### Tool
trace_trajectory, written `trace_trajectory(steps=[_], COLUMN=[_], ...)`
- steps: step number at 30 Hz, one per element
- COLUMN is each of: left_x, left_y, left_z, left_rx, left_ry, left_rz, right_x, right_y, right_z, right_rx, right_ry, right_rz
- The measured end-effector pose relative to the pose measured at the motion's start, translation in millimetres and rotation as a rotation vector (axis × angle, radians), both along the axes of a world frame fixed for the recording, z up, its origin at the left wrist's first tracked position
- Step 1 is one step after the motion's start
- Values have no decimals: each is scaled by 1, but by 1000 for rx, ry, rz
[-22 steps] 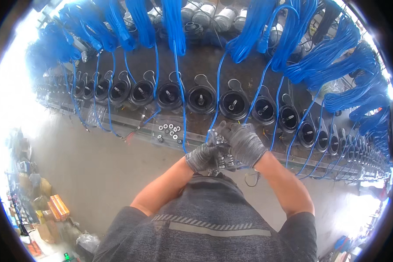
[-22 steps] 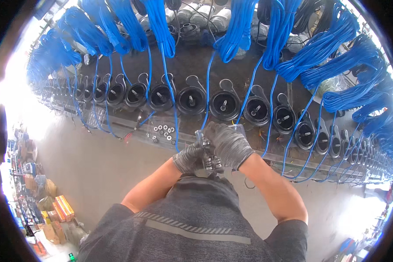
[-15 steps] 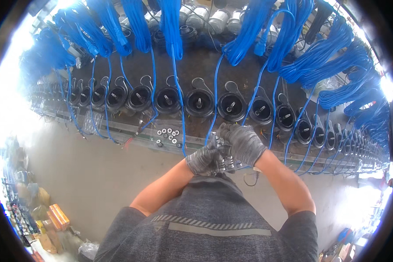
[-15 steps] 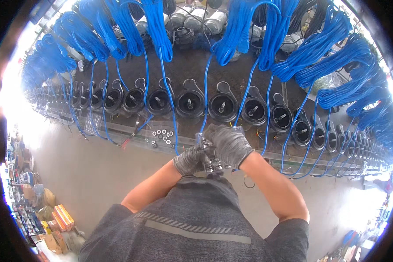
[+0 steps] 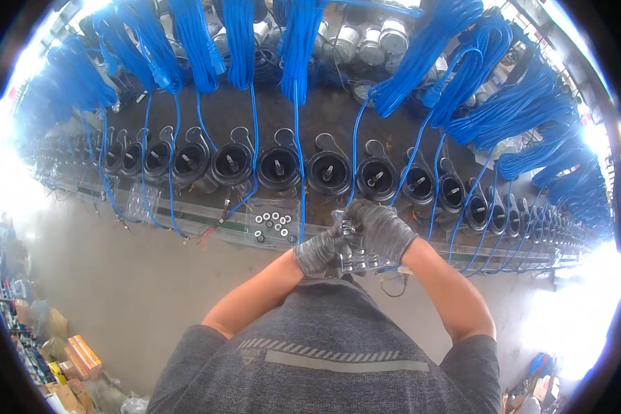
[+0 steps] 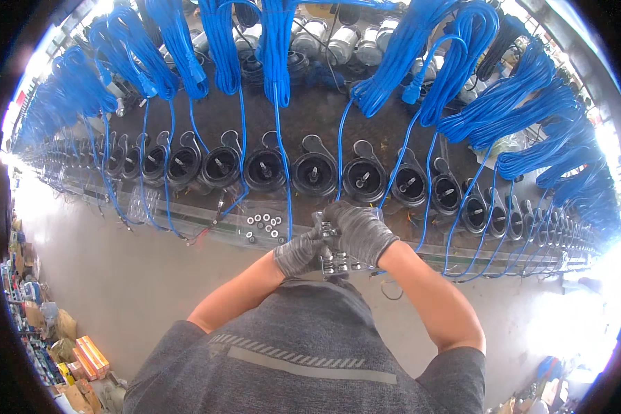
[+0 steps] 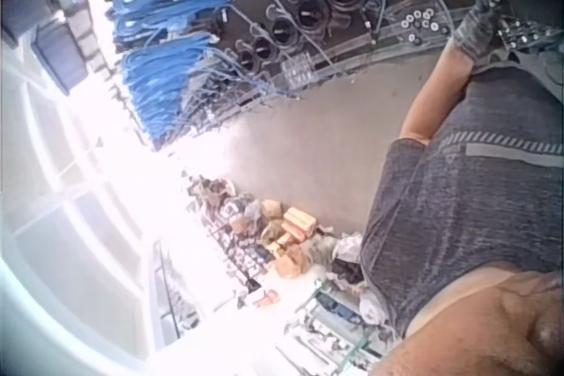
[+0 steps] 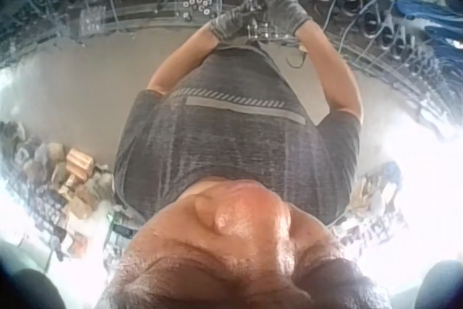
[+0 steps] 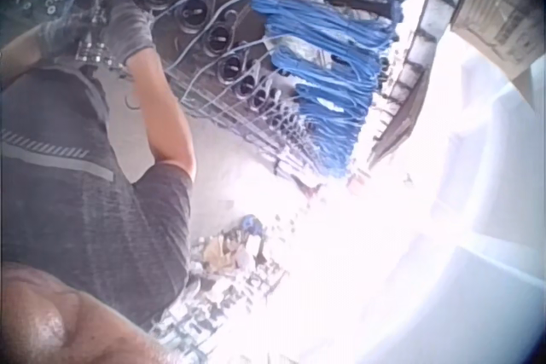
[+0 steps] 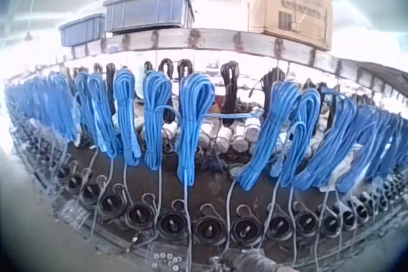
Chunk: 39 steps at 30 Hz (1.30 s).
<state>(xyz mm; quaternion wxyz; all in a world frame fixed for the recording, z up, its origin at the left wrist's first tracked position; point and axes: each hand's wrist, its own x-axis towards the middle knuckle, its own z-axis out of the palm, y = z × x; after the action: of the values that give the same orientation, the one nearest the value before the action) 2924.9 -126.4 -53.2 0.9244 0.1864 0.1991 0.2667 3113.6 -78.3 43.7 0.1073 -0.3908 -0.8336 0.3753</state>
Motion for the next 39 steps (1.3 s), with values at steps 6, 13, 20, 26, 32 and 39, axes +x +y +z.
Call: trace_trajectory(steps=[6,13,20,26,32,39], left_x=[-4,-8,-12,-16,-15,-16], left_y=[-3,3,3,5,11,12], left_z=[5,10,16,21,16,21], left_rx=[103,45,139,93,10,-21], left_ry=[-31,-18,23,-15,-36,-134], left_rz=[64,-29,7,-44,-36,-26], right_x=[-23,-8,1,-19,-25,-27], right_y=[-4,-5,2,-7,-10,-5], right_z=[38,5,-22,19,20,26], right_rx=[246,585,70,477,451,328], right_ry=[-518,-302,33,-150,-90,-15], right_rz=[218,271,15,91,-36,-165])
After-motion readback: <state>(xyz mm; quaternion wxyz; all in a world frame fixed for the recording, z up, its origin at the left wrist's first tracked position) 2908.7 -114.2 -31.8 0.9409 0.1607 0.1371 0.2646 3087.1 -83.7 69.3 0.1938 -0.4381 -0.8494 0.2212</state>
